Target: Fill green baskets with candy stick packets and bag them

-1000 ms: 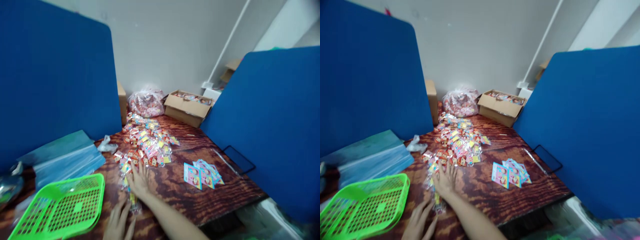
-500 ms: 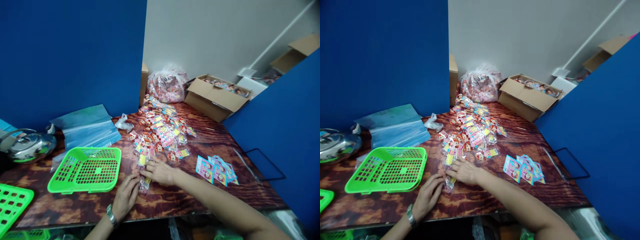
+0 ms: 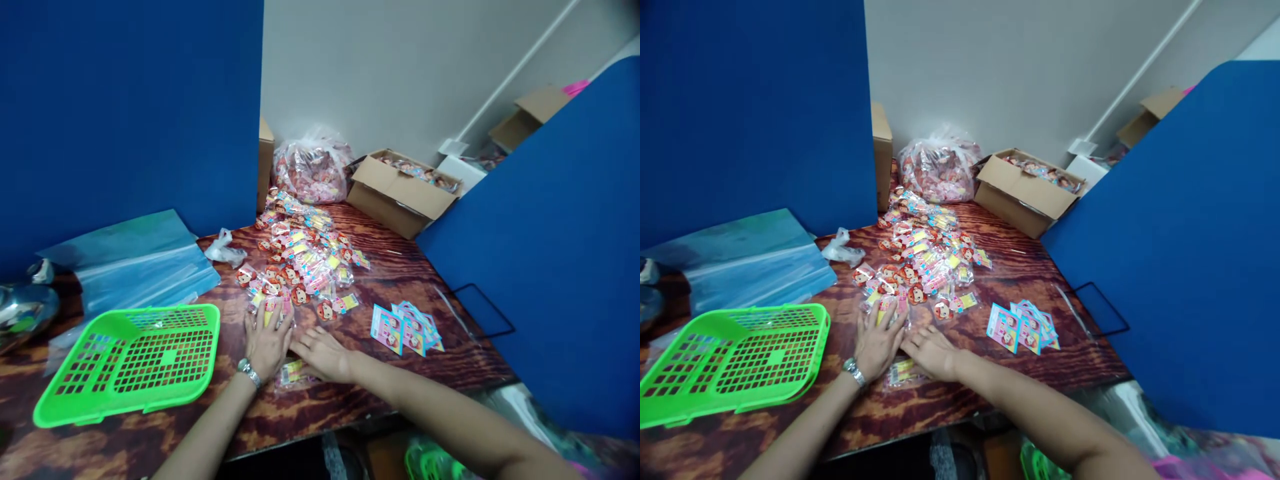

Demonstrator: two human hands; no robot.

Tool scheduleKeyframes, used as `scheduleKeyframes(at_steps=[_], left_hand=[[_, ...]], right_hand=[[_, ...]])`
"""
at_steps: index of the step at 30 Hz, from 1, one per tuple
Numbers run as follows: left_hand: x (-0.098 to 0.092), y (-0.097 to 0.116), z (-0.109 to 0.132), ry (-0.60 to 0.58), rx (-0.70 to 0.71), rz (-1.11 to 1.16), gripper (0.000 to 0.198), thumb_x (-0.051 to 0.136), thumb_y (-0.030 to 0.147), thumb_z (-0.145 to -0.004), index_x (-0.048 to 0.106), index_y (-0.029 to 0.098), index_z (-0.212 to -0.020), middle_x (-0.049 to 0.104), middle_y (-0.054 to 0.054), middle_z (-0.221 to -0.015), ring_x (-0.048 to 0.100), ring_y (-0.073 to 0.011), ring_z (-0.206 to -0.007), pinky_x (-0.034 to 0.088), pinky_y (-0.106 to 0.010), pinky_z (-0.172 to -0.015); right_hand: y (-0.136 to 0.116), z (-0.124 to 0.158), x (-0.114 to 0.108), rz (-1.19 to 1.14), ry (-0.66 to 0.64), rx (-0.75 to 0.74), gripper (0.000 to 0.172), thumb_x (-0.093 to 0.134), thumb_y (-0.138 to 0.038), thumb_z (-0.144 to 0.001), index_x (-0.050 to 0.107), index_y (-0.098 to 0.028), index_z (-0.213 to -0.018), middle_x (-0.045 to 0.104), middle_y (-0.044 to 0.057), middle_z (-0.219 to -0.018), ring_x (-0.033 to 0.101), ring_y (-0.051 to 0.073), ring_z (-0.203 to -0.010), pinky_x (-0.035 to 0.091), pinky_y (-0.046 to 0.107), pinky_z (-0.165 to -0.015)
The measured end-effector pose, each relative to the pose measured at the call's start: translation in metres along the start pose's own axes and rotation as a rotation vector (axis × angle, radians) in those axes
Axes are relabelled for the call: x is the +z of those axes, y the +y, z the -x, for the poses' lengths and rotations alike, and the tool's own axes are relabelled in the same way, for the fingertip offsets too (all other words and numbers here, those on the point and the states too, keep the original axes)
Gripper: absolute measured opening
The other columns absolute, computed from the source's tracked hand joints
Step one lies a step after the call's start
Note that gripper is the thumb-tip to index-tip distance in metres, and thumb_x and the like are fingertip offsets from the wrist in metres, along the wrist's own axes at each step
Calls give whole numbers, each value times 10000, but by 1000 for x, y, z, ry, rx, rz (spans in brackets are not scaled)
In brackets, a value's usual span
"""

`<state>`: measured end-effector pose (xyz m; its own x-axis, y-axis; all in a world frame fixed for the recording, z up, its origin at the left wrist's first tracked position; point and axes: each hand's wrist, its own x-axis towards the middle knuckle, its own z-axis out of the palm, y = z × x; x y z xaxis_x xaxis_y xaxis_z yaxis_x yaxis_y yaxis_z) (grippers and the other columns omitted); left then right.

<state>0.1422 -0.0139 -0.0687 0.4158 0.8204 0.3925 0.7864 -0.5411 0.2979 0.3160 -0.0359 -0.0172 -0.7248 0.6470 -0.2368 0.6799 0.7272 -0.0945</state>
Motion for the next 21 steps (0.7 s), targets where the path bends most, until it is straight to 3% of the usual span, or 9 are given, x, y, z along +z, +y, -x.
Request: scheduleKeyframes(at_steps=[2, 4, 6, 10, 13, 17, 21], left_hand=[[3, -5, -1, -26, 31, -4, 405, 508, 271, -856, 528, 299, -1260, 466, -89, -1383, 237, -425, -1338, 204, -749, -942], [1, -12, 5, -70, 87, -7, 399, 518, 251, -851, 537, 303, -1246, 460, -70, -1391, 226, -413, -1345, 221, -727, -959], [-8, -18, 15, -129, 153, 6, 395, 514, 203, -843, 551, 315, -1219, 452, -42, -1399, 209, -396, -1354, 239, -707, -970], [-33, -21, 40, -232, 269, 100, 309, 499, 179, -842, 616, 304, -1099, 485, -10, -1369, 197, -356, -1366, 227, -688, -1000], [-46, -19, 60, -137, 239, 161, 235, 482, 148, -851, 642, 242, -994, 577, -48, -1254, 319, -309, -1321, 222, -649, -1035], [-58, -11, 89, 73, 118, 230, 196, 494, 96, -838, 620, 174, -967, 657, -74, -1000, 541, -215, -1096, 361, -483, -1026], [-61, 3, 109, 54, 150, 223, 231, 483, 99, -836, 610, 166, -1016, 653, -74, -984, 568, -191, -979, 446, -396, -937]], right_hand=[[2, 10, -1, -72, -42, 54, 429, 572, -437, -839, 540, -170, -1173, 624, 96, -996, 530, 218, -921, 398, 351, -823], [9, 20, -6, -112, -78, 70, 258, 546, -371, -862, 601, -207, -1053, 621, 67, -943, 539, 200, -893, 395, 337, -817], [18, 25, -17, -127, -73, 58, 164, 522, -309, -872, 621, -219, -968, 604, 58, -940, 540, 186, -882, 380, 344, -846], [30, 11, -44, -132, -6, -37, 151, 469, -226, -880, 580, -209, -981, 585, 57, -998, 534, 180, -908, 348, 372, -896], [24, -18, -55, -102, 6, -117, 147, 452, -186, -873, 558, -193, -975, 603, 59, -980, 537, 187, -903, 355, 374, -879], [5, -60, -48, -92, 41, -213, 159, 497, -263, -870, 550, -179, -994, 601, 93, -1058, 527, 209, -978, 361, 389, -896], [-13, -87, -30, -11, 41, -306, 256, 565, -293, -835, 533, -171, -1059, 585, 111, -1117, 484, 257, -1084, 352, 444, -916]])
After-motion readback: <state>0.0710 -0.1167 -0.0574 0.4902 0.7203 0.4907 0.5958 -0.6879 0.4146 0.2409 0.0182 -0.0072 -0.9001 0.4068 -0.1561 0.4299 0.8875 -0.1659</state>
